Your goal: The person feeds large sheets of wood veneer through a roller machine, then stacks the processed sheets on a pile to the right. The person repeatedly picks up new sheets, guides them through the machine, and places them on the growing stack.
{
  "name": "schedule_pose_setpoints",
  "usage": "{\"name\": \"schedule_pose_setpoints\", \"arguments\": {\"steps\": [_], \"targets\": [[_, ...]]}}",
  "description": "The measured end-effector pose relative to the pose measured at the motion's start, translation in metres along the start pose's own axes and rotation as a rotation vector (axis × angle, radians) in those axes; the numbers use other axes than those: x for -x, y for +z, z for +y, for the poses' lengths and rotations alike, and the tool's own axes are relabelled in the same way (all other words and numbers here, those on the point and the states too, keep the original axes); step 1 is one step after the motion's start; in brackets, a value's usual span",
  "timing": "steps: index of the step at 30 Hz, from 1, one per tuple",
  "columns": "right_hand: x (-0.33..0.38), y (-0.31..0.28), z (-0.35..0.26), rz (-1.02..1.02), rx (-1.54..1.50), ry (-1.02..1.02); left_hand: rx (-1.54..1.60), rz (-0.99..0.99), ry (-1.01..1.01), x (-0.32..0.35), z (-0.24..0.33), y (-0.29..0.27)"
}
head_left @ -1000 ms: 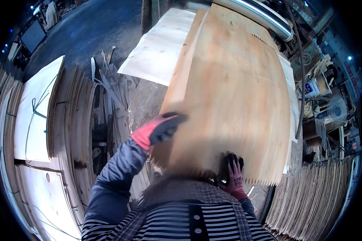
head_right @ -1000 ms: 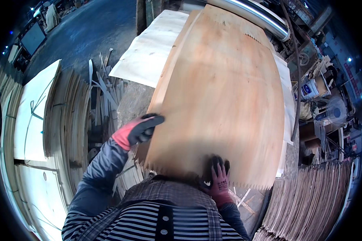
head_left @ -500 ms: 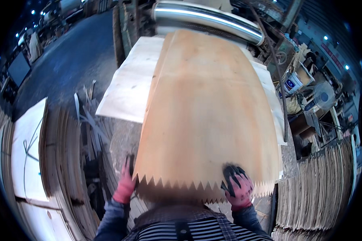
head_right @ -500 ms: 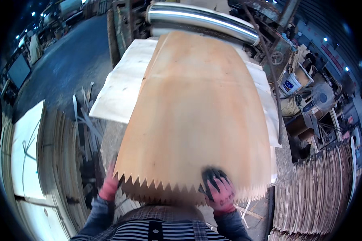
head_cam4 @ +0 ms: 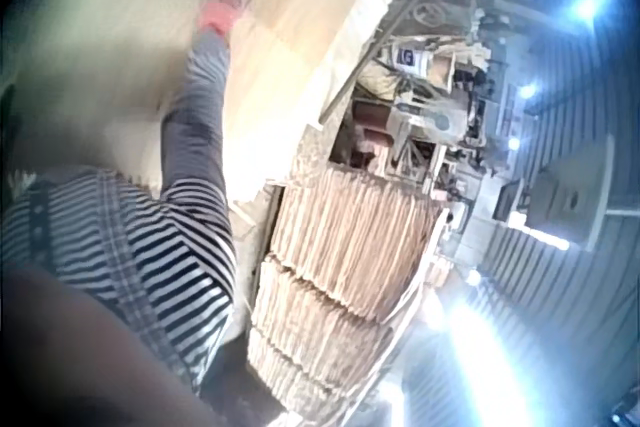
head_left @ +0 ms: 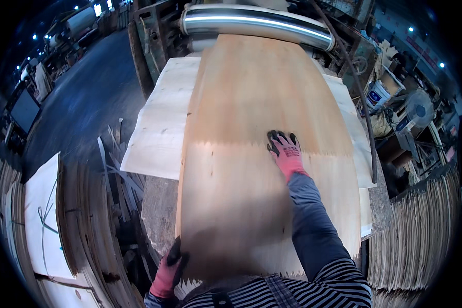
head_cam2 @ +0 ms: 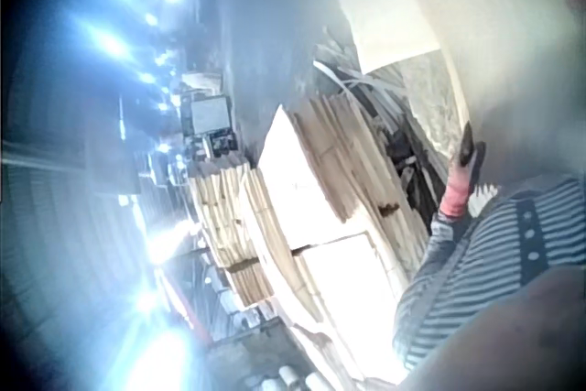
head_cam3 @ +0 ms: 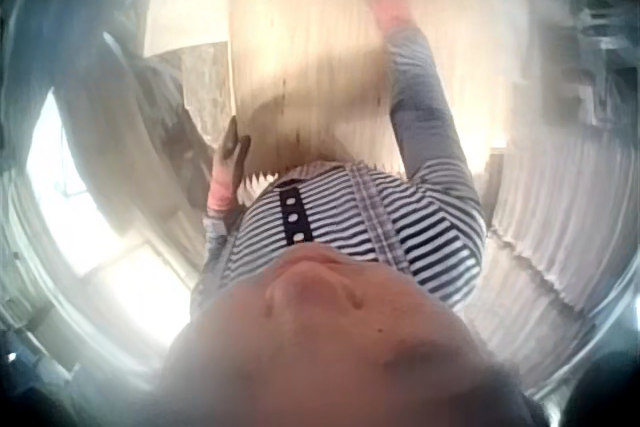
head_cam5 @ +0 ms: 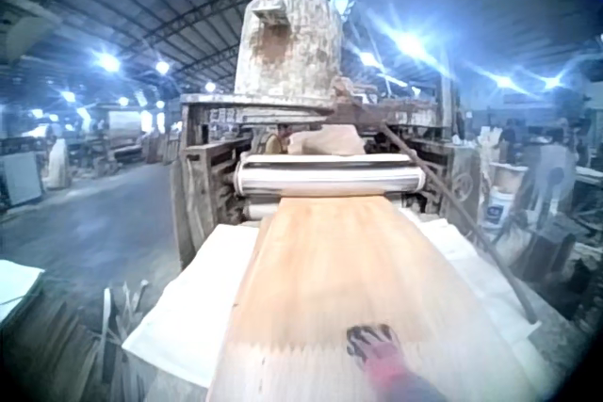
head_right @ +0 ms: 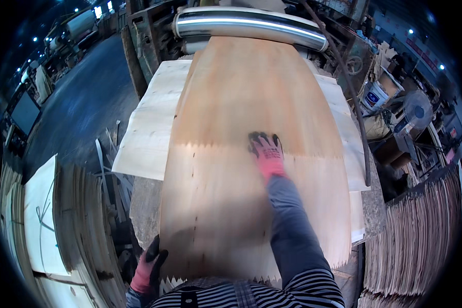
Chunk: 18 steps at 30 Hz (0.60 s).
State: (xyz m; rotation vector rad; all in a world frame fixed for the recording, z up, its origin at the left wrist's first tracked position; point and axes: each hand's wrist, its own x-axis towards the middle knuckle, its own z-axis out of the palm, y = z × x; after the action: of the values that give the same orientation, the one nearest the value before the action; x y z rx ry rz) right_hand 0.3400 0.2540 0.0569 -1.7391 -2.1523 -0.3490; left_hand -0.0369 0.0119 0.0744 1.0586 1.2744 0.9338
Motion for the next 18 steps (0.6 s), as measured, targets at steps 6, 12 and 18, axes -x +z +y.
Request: {"name": "schedule_pose_setpoints", "arguments": {"steps": [6,12,18], "targets": [[0.076,-0.042,-0.084,-0.189,-0.158,-0.13,0.054,-0.043,-0.097,0.002,-0.057,-0.033],[0.288,-0.09,-0.108,-0.499,-0.201,-0.133,0.05,-0.277,-0.014,-0.006,0.011,-0.03],[0.341,-0.112,-0.102,-0.191,-0.359,0.105,0.056,-0.298,-0.022,0.041,0.122,0.034]]}}
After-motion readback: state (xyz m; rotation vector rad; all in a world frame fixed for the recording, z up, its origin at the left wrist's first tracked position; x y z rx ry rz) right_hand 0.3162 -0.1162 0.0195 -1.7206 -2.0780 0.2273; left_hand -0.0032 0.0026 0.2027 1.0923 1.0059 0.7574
